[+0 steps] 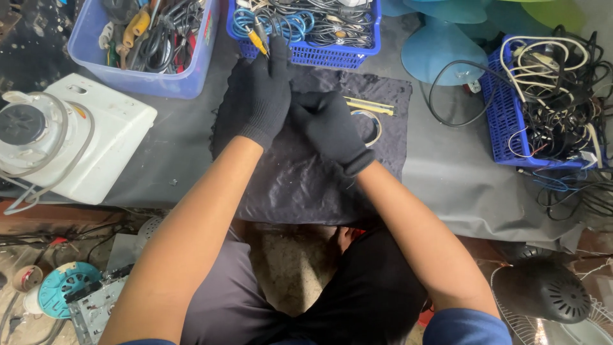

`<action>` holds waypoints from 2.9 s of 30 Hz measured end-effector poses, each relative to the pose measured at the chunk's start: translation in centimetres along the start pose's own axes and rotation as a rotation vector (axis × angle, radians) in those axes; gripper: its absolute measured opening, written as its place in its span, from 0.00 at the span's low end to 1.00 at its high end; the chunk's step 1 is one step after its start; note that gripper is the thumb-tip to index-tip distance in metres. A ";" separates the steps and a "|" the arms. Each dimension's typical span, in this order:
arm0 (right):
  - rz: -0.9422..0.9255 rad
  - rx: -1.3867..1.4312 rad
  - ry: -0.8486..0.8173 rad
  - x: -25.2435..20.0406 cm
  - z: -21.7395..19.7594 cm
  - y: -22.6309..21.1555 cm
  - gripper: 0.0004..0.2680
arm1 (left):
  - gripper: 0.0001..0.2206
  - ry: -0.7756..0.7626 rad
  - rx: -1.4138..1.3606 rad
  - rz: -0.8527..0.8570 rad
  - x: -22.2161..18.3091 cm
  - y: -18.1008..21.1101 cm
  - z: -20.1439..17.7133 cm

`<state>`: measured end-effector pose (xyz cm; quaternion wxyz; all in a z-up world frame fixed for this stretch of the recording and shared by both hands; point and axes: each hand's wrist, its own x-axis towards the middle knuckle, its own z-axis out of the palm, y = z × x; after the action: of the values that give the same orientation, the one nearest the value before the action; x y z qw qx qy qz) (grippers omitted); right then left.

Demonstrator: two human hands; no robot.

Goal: Connecting electrical wires to a power plug by stripping, twisting, and securing them.

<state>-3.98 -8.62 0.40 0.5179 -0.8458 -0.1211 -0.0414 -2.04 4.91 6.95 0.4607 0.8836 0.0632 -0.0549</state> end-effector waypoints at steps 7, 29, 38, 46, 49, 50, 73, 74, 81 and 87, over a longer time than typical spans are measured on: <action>-0.154 -0.022 0.287 1.3 -6.4 1.8 0.10 | 0.15 -0.178 -0.934 0.291 6.4 -5.0 8.3; -0.026 -0.003 0.387 -2.4 -13.1 4.9 0.20 | 0.11 -0.448 -0.225 0.743 3.1 -3.2 12.2; 0.041 -0.222 0.294 -3.8 -14.7 8.4 0.12 | 0.04 -0.607 0.043 0.555 2.0 -2.9 13.1; 0.036 -0.352 0.206 -3.8 -14.9 9.8 0.10 | 0.10 -0.604 0.279 0.484 2.3 -2.5 15.2; 0.055 -0.301 0.223 -4.0 -15.0 9.9 0.09 | 0.11 -0.603 0.284 0.562 2.3 -2.8 15.3; 0.054 -0.297 0.235 -4.0 -15.1 9.9 0.09 | 0.11 -0.608 0.253 0.531 2.1 -2.5 14.9; -0.047 0.015 0.222 -2.2 -10.5 4.3 0.11 | 0.08 -0.672 -0.823 0.308 3.1 -3.6 6.0; -0.099 -0.023 0.233 -2.2 -10.4 4.0 0.11 | 0.08 -0.658 -0.786 0.298 3.0 -3.4 5.7; -0.099 0.067 0.239 -2.1 -9.4 1.5 0.11 | 0.07 -0.656 -0.836 0.308 4.0 -4.7 6.6; -0.027 0.045 0.256 -1.9 -8.5 0.5 0.08 | 0.11 -0.442 -0.672 0.492 5.1 -5.4 7.7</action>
<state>-5.23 -16.69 3.52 0.5475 -0.8200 -0.0659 -0.1533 1.80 1.98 -2.60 0.7230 0.6413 -0.2333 -0.1074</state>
